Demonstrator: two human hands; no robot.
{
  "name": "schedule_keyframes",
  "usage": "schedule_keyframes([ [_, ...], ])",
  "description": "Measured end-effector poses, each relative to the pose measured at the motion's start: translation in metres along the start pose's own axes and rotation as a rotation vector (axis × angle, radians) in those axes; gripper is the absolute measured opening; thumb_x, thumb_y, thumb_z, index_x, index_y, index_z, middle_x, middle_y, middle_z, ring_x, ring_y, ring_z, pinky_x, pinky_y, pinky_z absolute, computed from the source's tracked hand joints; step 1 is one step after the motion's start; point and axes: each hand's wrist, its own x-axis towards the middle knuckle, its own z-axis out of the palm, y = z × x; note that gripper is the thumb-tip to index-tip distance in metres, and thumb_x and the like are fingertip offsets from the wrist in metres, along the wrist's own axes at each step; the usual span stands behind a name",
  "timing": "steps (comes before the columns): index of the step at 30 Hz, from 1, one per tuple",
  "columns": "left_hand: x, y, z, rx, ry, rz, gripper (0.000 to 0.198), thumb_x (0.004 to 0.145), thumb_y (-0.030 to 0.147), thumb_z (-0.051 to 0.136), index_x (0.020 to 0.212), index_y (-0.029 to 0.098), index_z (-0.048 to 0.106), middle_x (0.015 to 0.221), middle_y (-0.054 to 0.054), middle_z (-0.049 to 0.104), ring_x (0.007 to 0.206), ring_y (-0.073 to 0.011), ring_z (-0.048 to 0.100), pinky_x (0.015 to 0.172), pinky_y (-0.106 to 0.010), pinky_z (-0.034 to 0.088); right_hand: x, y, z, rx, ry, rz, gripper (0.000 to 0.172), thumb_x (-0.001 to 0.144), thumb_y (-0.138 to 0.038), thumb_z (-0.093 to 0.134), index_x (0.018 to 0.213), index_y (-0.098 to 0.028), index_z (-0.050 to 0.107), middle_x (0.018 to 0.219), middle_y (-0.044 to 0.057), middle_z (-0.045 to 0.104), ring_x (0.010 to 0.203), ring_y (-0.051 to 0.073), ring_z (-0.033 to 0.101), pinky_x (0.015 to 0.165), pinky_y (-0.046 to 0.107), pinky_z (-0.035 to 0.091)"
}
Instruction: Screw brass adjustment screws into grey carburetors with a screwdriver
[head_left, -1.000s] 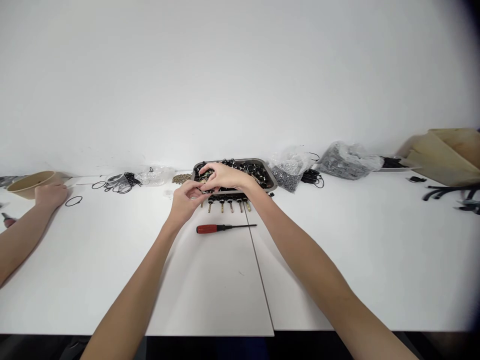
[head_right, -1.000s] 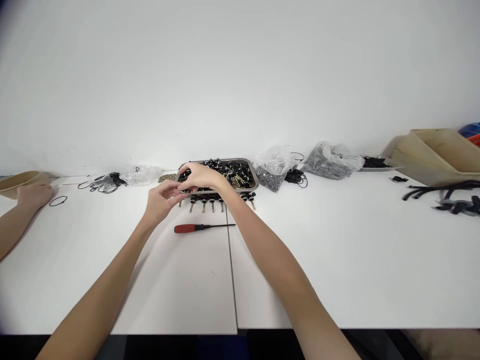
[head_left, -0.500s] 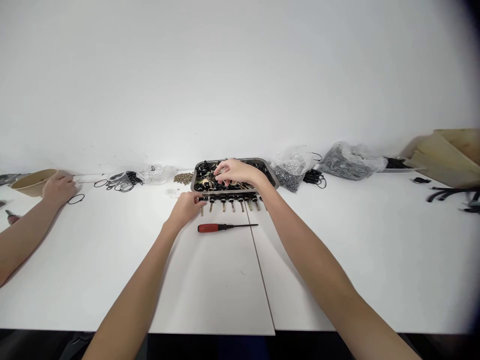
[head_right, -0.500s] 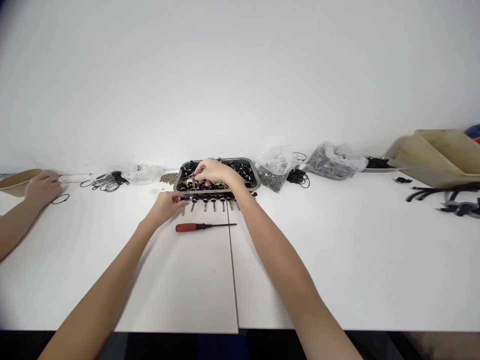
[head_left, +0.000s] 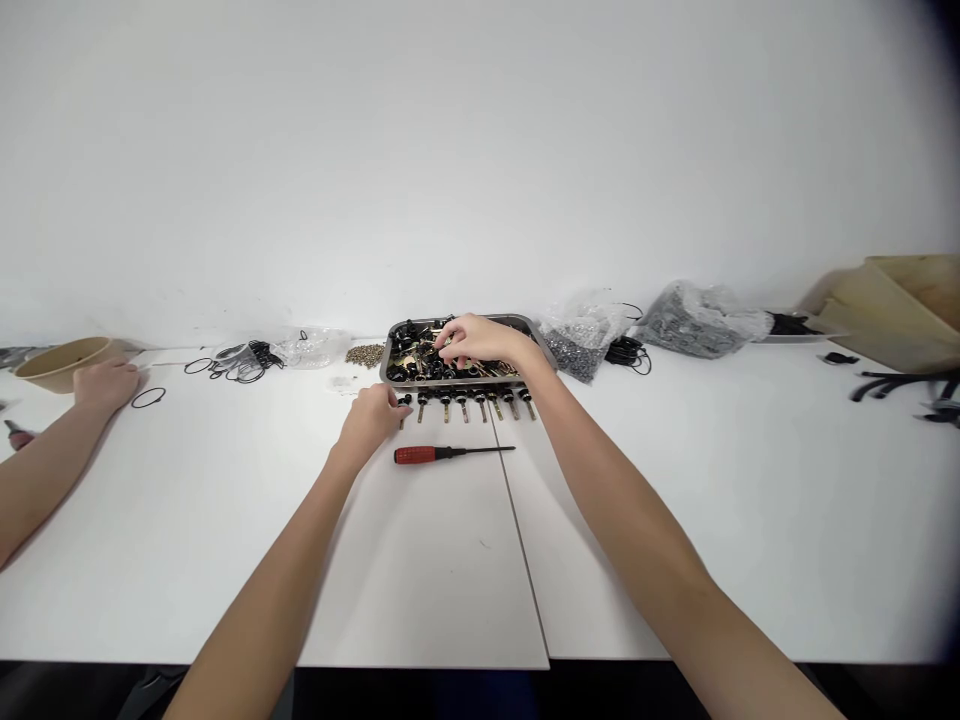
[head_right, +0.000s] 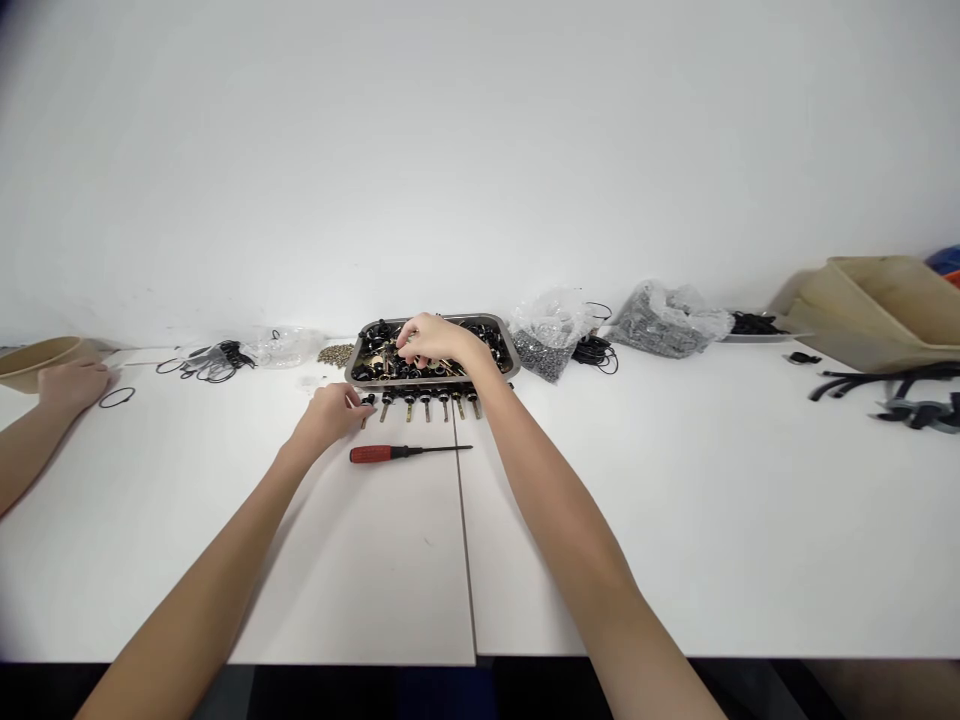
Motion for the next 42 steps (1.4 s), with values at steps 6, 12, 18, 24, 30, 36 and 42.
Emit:
schedule_keyframes([
  [6, -0.004, 0.004, 0.002, 0.042, -0.038, -0.022, 0.025, 0.073, 0.033, 0.064, 0.055, 0.019, 0.057, 0.064, -0.006, 0.061, 0.059, -0.0165, 0.053, 0.060, -0.029, 0.039, 0.001, 0.006, -0.001, 0.006, -0.007, 0.006, 0.026, 0.075, -0.013, 0.064, 0.102, -0.012, 0.067, 0.083, 0.008, 0.072, 0.063, 0.014, 0.063, 0.055, 0.024, 0.044],
  [12, -0.002, 0.005, 0.004, 0.064, 0.016, -0.047, 0.024, 0.078, 0.038, 0.060, 0.063, 0.019, 0.058, 0.070, -0.006, 0.061, 0.062, -0.0161, 0.052, 0.061, -0.028, 0.037, 0.009, 0.016, 0.011, -0.020, 0.102, -0.009, 0.013, 0.080, -0.015, 0.056, 0.082, -0.012, 0.068, 0.076, 0.007, 0.070, 0.060, 0.011, 0.058, 0.055, 0.022, 0.042],
  [18, -0.004, 0.008, 0.007, 0.077, 0.041, -0.022, 0.027, 0.079, 0.040, 0.059, 0.062, 0.019, 0.056, 0.070, -0.006, 0.062, 0.062, -0.0157, 0.052, 0.060, -0.026, 0.036, 0.023, 0.037, 0.028, -0.155, 0.383, 0.032, 0.021, 0.086, -0.022, 0.052, 0.084, -0.012, 0.070, 0.076, 0.007, 0.067, 0.067, 0.013, 0.057, 0.062, 0.023, 0.038],
  [24, -0.003, 0.006, 0.012, 0.077, 0.064, 0.003, 0.027, 0.079, 0.038, 0.059, 0.060, 0.019, 0.055, 0.066, -0.005, 0.060, 0.057, -0.0129, 0.047, 0.057, -0.025, 0.033, 0.030, 0.054, 0.039, -0.287, 0.517, 0.089, 0.020, 0.089, -0.020, 0.048, 0.090, -0.014, 0.067, 0.089, 0.009, 0.069, 0.073, 0.016, 0.059, 0.065, 0.024, 0.036],
  [30, -0.004, 0.006, 0.010, 0.076, 0.074, 0.020, 0.029, 0.081, 0.039, 0.059, 0.060, 0.018, 0.054, 0.066, -0.005, 0.060, 0.058, -0.0137, 0.047, 0.057, -0.026, 0.032, 0.029, 0.051, 0.045, -0.405, 0.500, 0.089, 0.018, 0.090, -0.017, 0.048, 0.092, -0.015, 0.066, 0.090, 0.011, 0.069, 0.078, 0.020, 0.061, 0.070, 0.027, 0.038],
  [36, -0.010, 0.017, 0.004, 0.082, 0.051, 0.070, 0.026, 0.084, 0.038, 0.055, 0.065, 0.020, 0.056, 0.069, -0.005, 0.062, 0.064, -0.0163, 0.053, 0.060, -0.027, 0.035, 0.026, 0.048, 0.045, -0.448, 0.471, 0.093, 0.020, 0.093, -0.018, 0.045, 0.097, -0.015, 0.065, 0.096, 0.012, 0.068, 0.080, 0.021, 0.062, 0.070, 0.027, 0.039],
  [42, -0.017, 0.027, 0.015, 0.129, -0.044, 0.097, 0.023, 0.080, 0.038, 0.058, 0.065, 0.020, 0.058, 0.066, -0.005, 0.061, 0.065, -0.0194, 0.056, 0.063, -0.029, 0.038, 0.024, 0.046, 0.045, -0.455, 0.458, 0.103, 0.022, 0.094, -0.018, 0.045, 0.099, -0.014, 0.066, 0.099, 0.013, 0.069, 0.081, 0.019, 0.062, 0.069, 0.025, 0.039],
])
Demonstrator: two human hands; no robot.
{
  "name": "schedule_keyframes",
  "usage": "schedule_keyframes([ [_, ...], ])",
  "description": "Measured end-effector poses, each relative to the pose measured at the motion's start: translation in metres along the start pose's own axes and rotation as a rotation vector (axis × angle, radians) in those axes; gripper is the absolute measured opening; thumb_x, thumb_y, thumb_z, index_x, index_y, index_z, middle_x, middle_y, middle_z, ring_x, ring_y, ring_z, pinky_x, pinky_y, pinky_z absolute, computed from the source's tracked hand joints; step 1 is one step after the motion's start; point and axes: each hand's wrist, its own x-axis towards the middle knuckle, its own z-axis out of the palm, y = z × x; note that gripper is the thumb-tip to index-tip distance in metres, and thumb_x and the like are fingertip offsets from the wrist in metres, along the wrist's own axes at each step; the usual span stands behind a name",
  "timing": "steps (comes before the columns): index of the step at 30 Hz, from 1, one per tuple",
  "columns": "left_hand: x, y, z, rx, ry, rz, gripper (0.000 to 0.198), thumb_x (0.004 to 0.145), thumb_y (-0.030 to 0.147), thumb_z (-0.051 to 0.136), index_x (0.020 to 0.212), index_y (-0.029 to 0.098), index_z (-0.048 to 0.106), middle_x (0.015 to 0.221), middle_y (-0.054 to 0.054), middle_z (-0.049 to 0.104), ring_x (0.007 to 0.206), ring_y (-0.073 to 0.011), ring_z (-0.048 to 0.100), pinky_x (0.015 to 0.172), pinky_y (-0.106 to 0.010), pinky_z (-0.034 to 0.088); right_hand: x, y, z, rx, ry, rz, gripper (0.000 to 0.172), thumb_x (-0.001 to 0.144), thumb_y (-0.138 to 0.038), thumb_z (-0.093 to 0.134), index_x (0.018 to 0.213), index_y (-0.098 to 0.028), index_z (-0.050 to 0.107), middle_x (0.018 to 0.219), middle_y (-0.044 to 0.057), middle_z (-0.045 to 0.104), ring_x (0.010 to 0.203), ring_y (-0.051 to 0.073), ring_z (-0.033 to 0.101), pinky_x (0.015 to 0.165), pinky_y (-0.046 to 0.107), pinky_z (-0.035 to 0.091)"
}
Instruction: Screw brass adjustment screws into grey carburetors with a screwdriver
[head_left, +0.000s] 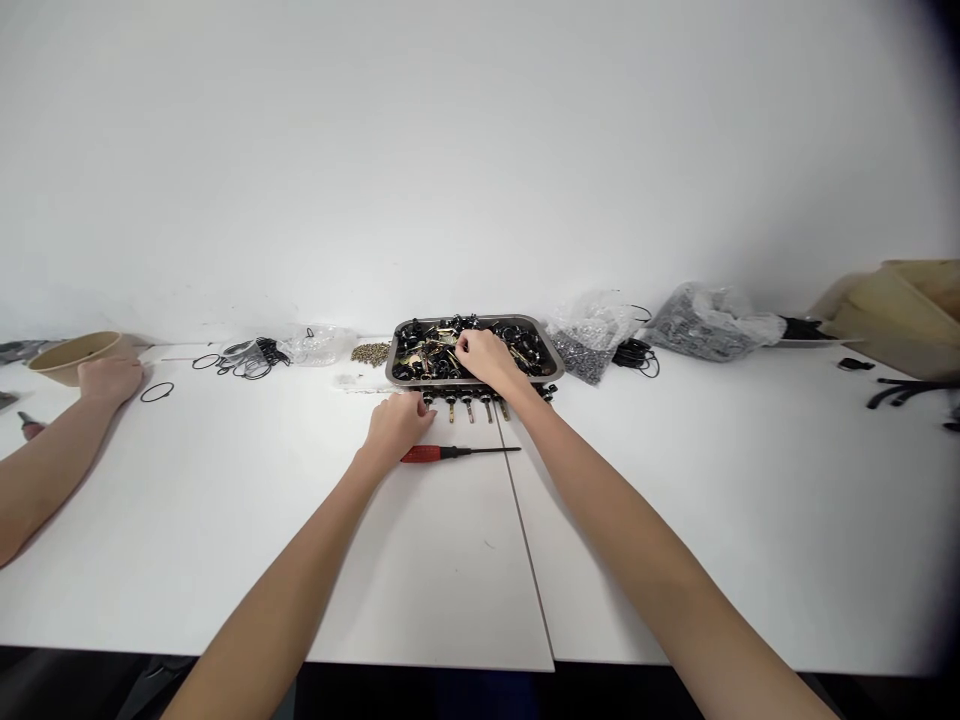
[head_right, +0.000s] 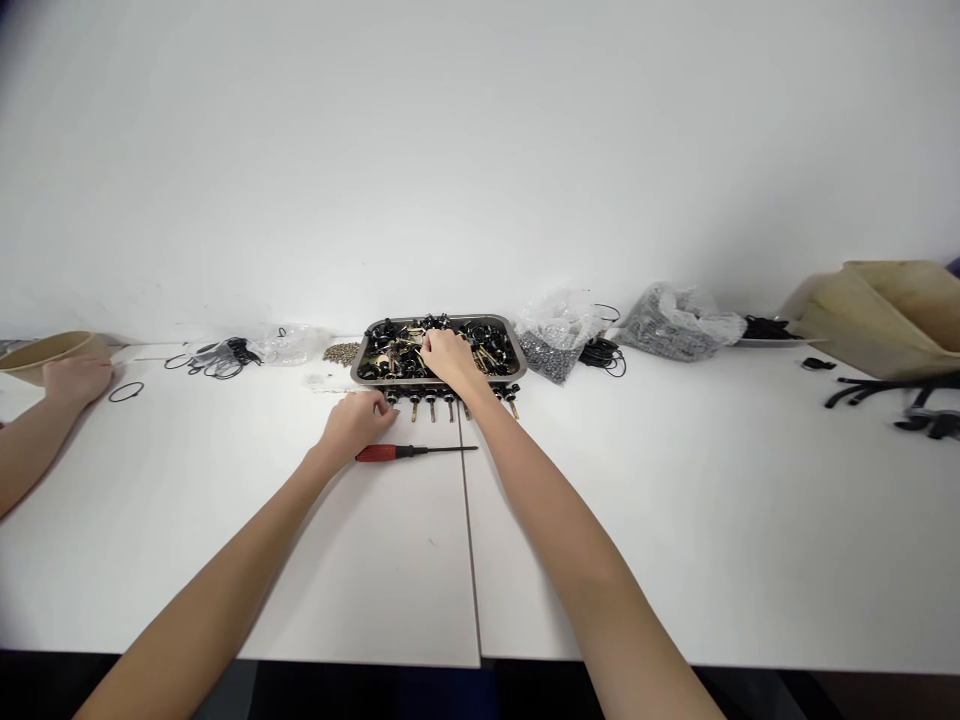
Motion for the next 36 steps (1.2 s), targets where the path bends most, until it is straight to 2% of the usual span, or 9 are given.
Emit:
schedule_keyframes([
  [5, 0.000, 0.000, 0.002, 0.029, -0.014, -0.004, 0.020, 0.081, 0.034, 0.056, 0.067, 0.020, 0.058, 0.071, -0.006, 0.062, 0.070, -0.0215, 0.058, 0.065, -0.030, 0.038, 0.001, 0.000, 0.001, 0.005, -0.006, -0.008, 0.022, 0.094, -0.018, 0.045, 0.099, -0.014, 0.066, 0.099, 0.013, 0.069, 0.081, 0.019, 0.062, 0.069, 0.026, 0.038],
  [13, -0.001, 0.002, -0.004, -0.005, -0.036, 0.025, 0.026, 0.080, 0.042, 0.058, 0.067, 0.021, 0.056, 0.071, -0.004, 0.063, 0.067, -0.0190, 0.056, 0.062, -0.029, 0.036, 0.002, 0.002, 0.003, 0.011, 0.009, -0.024, 0.021, 0.093, -0.018, 0.046, 0.096, -0.014, 0.066, 0.096, 0.012, 0.069, 0.079, 0.020, 0.061, 0.068, 0.026, 0.037],
  [20, 0.007, -0.016, -0.019, -0.006, 0.024, -0.105, 0.026, 0.084, 0.036, 0.049, 0.064, 0.019, 0.054, 0.069, -0.006, 0.061, 0.064, -0.0171, 0.054, 0.062, -0.029, 0.035, 0.002, 0.003, 0.003, 0.014, 0.006, -0.026, 0.018, 0.092, -0.018, 0.047, 0.093, -0.015, 0.065, 0.095, 0.011, 0.069, 0.078, 0.019, 0.062, 0.069, 0.025, 0.039],
  [29, 0.007, -0.016, -0.009, 0.013, -0.022, -0.122, 0.021, 0.078, 0.037, 0.055, 0.065, 0.020, 0.052, 0.071, -0.003, 0.061, 0.064, -0.0149, 0.052, 0.061, -0.027, 0.035, 0.002, 0.003, 0.003, 0.020, 0.014, -0.021, 0.018, 0.092, -0.017, 0.048, 0.092, -0.016, 0.065, 0.095, 0.011, 0.069, 0.082, 0.021, 0.063, 0.073, 0.026, 0.041],
  [36, 0.009, -0.018, -0.008, 0.016, -0.032, -0.116, 0.022, 0.078, 0.038, 0.054, 0.066, 0.020, 0.050, 0.072, -0.003, 0.060, 0.064, -0.0158, 0.052, 0.060, -0.028, 0.035, 0.002, 0.005, 0.006, 0.077, 0.018, -0.026, 0.016, 0.089, -0.017, 0.050, 0.089, -0.015, 0.066, 0.090, 0.011, 0.069, 0.076, 0.019, 0.061, 0.072, 0.026, 0.040],
])
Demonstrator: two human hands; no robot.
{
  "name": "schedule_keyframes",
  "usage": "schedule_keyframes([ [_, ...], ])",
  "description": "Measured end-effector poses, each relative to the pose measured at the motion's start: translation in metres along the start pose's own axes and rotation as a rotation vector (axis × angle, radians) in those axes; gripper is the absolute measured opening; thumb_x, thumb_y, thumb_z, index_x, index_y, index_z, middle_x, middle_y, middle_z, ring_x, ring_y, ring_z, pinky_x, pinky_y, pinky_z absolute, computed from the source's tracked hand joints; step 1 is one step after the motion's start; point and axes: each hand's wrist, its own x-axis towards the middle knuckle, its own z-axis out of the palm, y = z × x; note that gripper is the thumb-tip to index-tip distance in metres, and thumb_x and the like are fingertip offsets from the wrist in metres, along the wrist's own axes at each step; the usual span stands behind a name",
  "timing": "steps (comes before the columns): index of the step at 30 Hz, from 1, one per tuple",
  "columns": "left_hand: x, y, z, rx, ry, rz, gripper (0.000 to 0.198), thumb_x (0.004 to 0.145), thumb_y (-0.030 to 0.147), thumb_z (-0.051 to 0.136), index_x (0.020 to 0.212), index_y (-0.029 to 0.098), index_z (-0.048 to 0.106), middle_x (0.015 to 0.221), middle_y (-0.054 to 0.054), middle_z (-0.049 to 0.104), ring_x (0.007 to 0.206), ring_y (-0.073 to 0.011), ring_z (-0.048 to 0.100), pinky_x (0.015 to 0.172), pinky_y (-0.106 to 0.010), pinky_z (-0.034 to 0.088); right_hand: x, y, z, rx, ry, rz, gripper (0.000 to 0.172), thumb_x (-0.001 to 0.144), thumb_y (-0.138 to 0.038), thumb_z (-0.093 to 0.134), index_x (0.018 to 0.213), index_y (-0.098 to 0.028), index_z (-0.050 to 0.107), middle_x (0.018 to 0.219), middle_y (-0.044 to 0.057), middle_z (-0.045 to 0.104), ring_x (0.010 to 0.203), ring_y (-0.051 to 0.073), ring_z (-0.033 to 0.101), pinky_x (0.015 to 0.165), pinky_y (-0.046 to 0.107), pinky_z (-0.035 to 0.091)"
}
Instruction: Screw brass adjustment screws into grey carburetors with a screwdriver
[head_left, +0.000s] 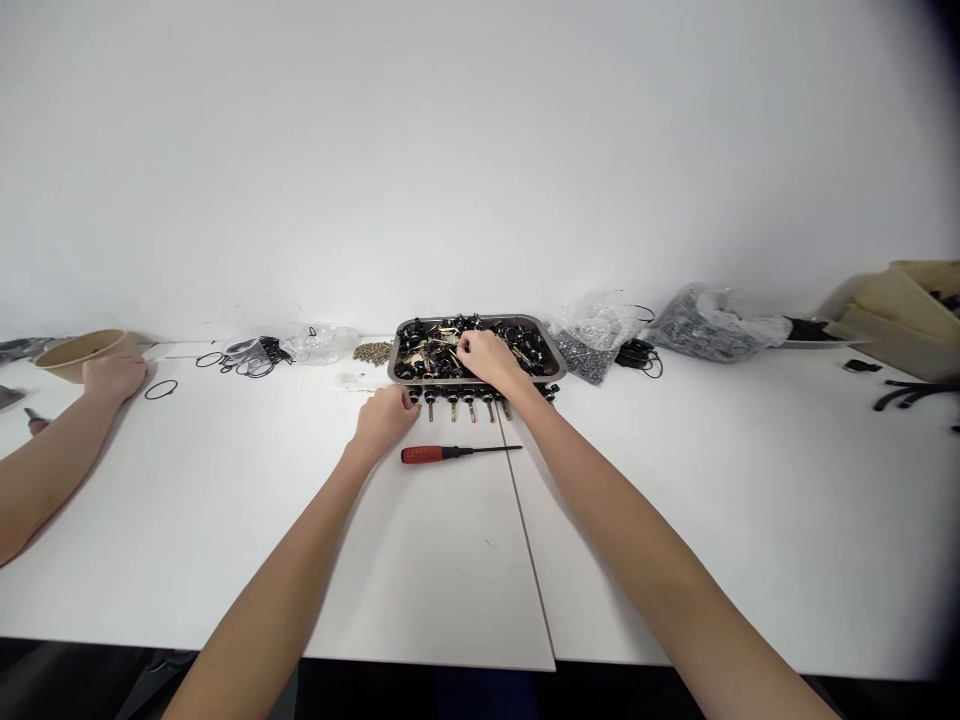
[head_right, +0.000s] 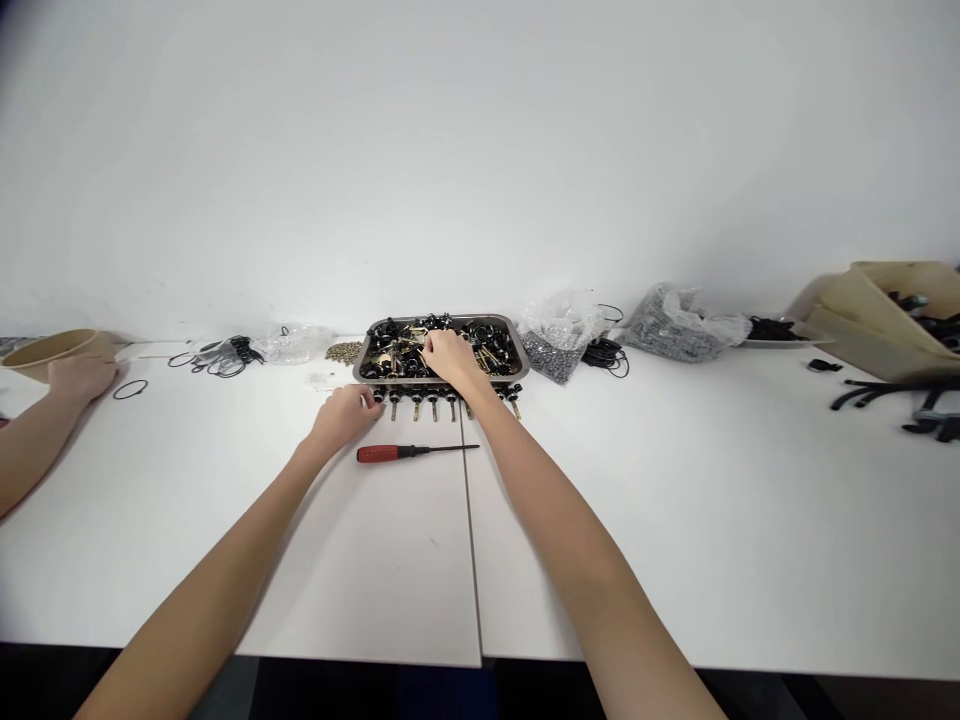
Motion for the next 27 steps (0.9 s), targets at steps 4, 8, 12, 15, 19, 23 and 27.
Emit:
schedule_keyframes([
  [4, 0.000, 0.000, 0.001, -0.005, -0.002, 0.003, 0.023, 0.078, 0.039, 0.055, 0.066, 0.020, 0.050, 0.073, -0.002, 0.061, 0.066, -0.0157, 0.052, 0.060, -0.028, 0.035, 0.002, 0.001, 0.001, 0.074, 0.010, 0.009, 0.015, 0.086, -0.016, 0.053, 0.086, -0.014, 0.068, 0.084, 0.009, 0.069, 0.070, 0.017, 0.058, 0.069, 0.026, 0.039],
  [8, 0.000, -0.001, 0.001, -0.011, -0.008, -0.003, 0.022, 0.079, 0.038, 0.054, 0.067, 0.021, 0.050, 0.072, -0.002, 0.061, 0.065, -0.0151, 0.052, 0.060, -0.027, 0.035, 0.005, 0.002, -0.010, 0.201, 0.034, 0.024, 0.019, 0.084, -0.023, 0.054, 0.083, -0.014, 0.071, 0.078, 0.006, 0.068, 0.065, 0.014, 0.055, 0.064, 0.024, 0.039],
  [12, 0.002, -0.002, 0.001, -0.011, -0.023, -0.004, 0.023, 0.080, 0.040, 0.055, 0.069, 0.020, 0.052, 0.077, -0.002, 0.063, 0.069, -0.0154, 0.055, 0.061, -0.027, 0.035, 0.008, 0.006, -0.037, 0.302, 0.111, 0.028, 0.029, 0.086, -0.032, 0.050, 0.088, -0.013, 0.072, 0.080, 0.006, 0.067, 0.066, 0.013, 0.053, 0.066, 0.025, 0.040],
  [15, 0.003, -0.003, 0.002, -0.004, -0.028, -0.008, 0.025, 0.082, 0.042, 0.053, 0.070, 0.020, 0.052, 0.079, -0.003, 0.063, 0.070, -0.0156, 0.055, 0.061, -0.027, 0.036, 0.008, 0.012, -0.059, 0.328, 0.165, 0.038, 0.035, 0.088, -0.036, 0.047, 0.090, -0.012, 0.072, 0.073, 0.005, 0.063, 0.061, 0.012, 0.048, 0.065, 0.026, 0.039],
  [19, 0.003, -0.003, 0.003, 0.010, -0.025, -0.007, 0.027, 0.084, 0.044, 0.051, 0.070, 0.021, 0.051, 0.078, -0.003, 0.063, 0.071, -0.0165, 0.055, 0.063, -0.027, 0.036, 0.008, 0.023, -0.076, 0.304, 0.192, 0.069, 0.033, 0.088, -0.032, 0.045, 0.087, -0.011, 0.072, 0.061, 0.002, 0.054, 0.057, 0.012, 0.044, 0.064, 0.026, 0.036],
  [23, 0.002, -0.002, 0.003, 0.022, -0.014, -0.001, 0.027, 0.085, 0.043, 0.049, 0.069, 0.021, 0.050, 0.076, -0.003, 0.062, 0.070, -0.0173, 0.056, 0.065, -0.028, 0.038, 0.007, 0.037, -0.076, 0.229, 0.139, 0.122, 0.029, 0.086, -0.030, 0.048, 0.083, -0.012, 0.071, 0.063, 0.003, 0.056, 0.058, 0.013, 0.046, 0.062, 0.027, 0.035],
  [27, 0.001, -0.001, 0.003, 0.032, -0.010, 0.007, 0.027, 0.086, 0.043, 0.047, 0.069, 0.021, 0.049, 0.075, -0.004, 0.061, 0.072, -0.0192, 0.057, 0.066, -0.029, 0.039, 0.006, 0.050, -0.063, 0.146, 0.004, 0.165, 0.022, 0.084, -0.025, 0.053, 0.082, -0.013, 0.072, 0.063, 0.004, 0.061, 0.059, 0.014, 0.049, 0.065, 0.026, 0.038],
])
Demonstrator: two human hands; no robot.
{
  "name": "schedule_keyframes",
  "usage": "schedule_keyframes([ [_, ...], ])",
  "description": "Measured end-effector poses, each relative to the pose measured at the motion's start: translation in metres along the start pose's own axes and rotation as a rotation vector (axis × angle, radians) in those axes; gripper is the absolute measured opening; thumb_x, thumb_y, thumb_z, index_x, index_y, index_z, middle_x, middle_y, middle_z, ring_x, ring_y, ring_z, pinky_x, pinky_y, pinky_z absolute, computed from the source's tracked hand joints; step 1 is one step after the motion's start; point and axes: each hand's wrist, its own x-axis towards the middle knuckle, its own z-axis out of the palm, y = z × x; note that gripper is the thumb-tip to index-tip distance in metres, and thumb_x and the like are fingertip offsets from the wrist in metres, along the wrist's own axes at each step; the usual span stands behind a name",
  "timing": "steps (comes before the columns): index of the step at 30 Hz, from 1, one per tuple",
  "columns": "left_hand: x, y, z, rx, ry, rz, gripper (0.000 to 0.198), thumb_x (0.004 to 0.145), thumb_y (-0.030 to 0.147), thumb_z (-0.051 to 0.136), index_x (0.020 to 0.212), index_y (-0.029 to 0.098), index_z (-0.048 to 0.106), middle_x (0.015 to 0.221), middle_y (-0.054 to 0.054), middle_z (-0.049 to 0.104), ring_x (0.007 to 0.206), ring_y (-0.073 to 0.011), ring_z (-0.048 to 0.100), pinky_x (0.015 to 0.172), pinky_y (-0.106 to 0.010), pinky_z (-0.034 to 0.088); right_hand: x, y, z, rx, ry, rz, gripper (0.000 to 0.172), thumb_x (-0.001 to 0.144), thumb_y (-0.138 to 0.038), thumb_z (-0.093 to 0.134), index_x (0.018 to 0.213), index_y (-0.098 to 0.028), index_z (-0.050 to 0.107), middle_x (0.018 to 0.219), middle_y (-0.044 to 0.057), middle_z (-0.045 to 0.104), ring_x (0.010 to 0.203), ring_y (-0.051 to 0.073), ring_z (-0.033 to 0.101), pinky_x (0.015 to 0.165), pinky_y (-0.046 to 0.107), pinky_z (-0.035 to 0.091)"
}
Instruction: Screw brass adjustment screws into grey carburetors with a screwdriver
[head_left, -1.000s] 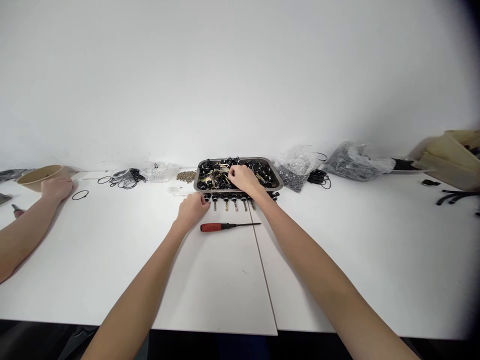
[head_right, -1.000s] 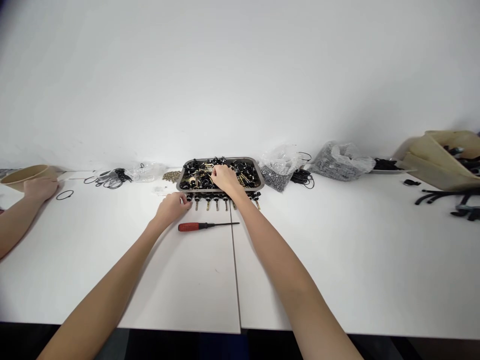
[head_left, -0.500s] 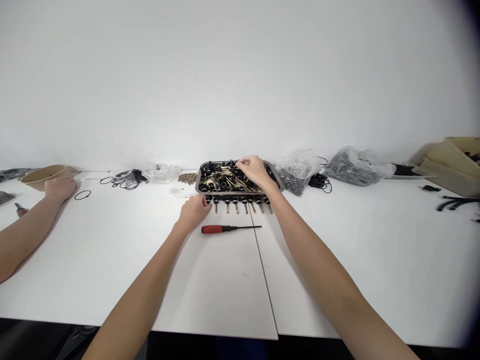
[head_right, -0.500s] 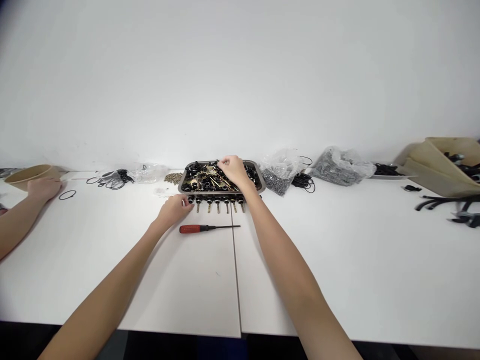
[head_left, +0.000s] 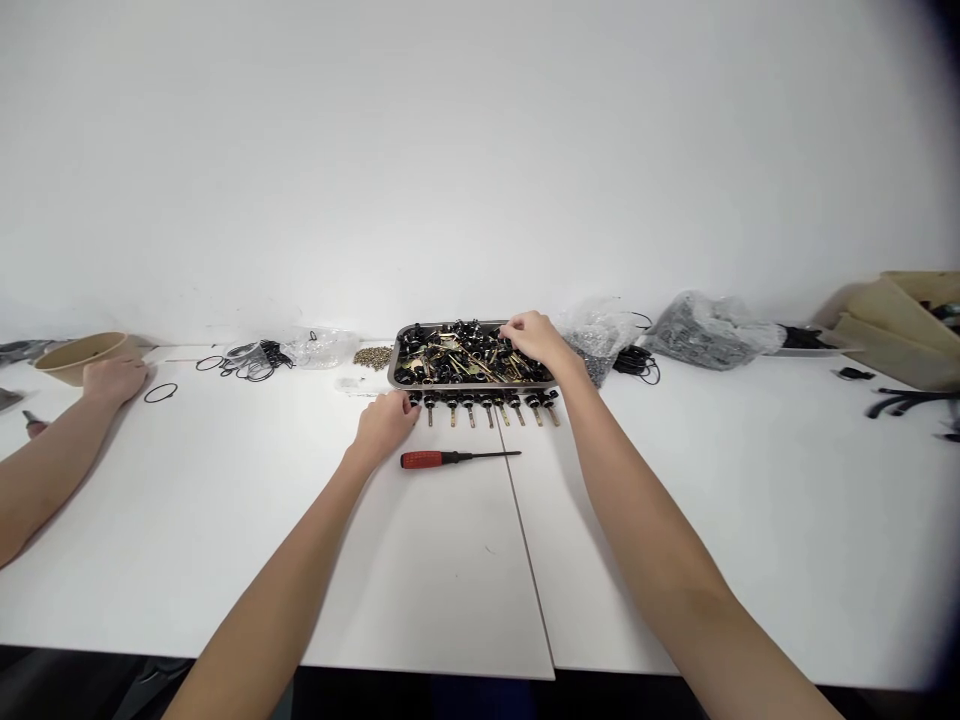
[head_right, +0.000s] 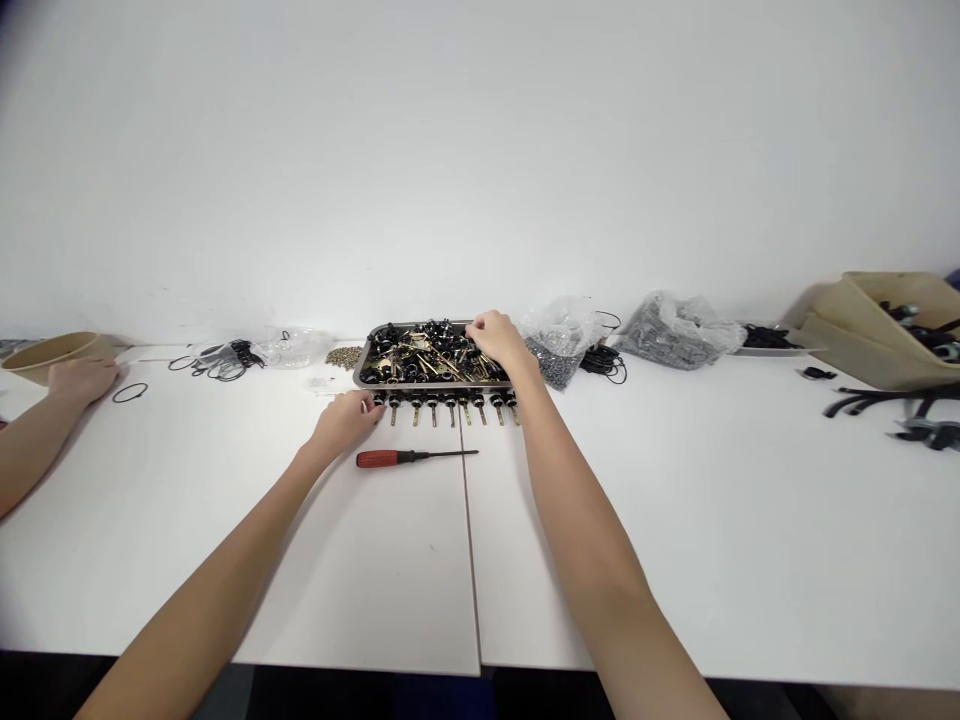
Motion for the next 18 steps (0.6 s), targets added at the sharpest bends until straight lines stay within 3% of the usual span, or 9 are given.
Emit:
schedule_keyframes([
  [8, -0.001, 0.000, -0.001, 0.010, -0.005, 0.008, 0.026, 0.086, 0.042, 0.047, 0.072, 0.021, 0.051, 0.078, -0.005, 0.063, 0.076, -0.0204, 0.060, 0.069, -0.030, 0.042, 0.002, 0.008, 0.019, -0.078, -0.261, 0.028, 0.012, 0.076, -0.010, 0.065, 0.082, -0.017, 0.073, 0.096, 0.006, 0.071, 0.082, 0.016, 0.062, 0.073, 0.023, 0.045],
  [13, 0.001, 0.000, -0.001, 0.013, -0.017, 0.003, 0.027, 0.087, 0.043, 0.047, 0.074, 0.020, 0.054, 0.081, -0.006, 0.064, 0.078, -0.0204, 0.061, 0.071, -0.030, 0.044, 0.001, 0.004, 0.017, -0.094, -0.270, 0.029, 0.019, 0.077, -0.012, 0.067, 0.094, -0.017, 0.072, 0.100, 0.006, 0.070, 0.080, 0.015, 0.062, 0.072, 0.023, 0.046],
  [18, 0.002, -0.001, -0.001, 0.016, -0.024, 0.005, 0.029, 0.088, 0.045, 0.045, 0.076, 0.020, 0.055, 0.083, -0.007, 0.065, 0.079, -0.0207, 0.062, 0.072, -0.030, 0.045, 0.003, 0.006, 0.013, -0.086, -0.184, 0.006, 0.017, 0.086, -0.014, 0.059, 0.098, -0.016, 0.070, 0.104, 0.007, 0.069, 0.086, 0.015, 0.062, 0.074, 0.023, 0.046],
])
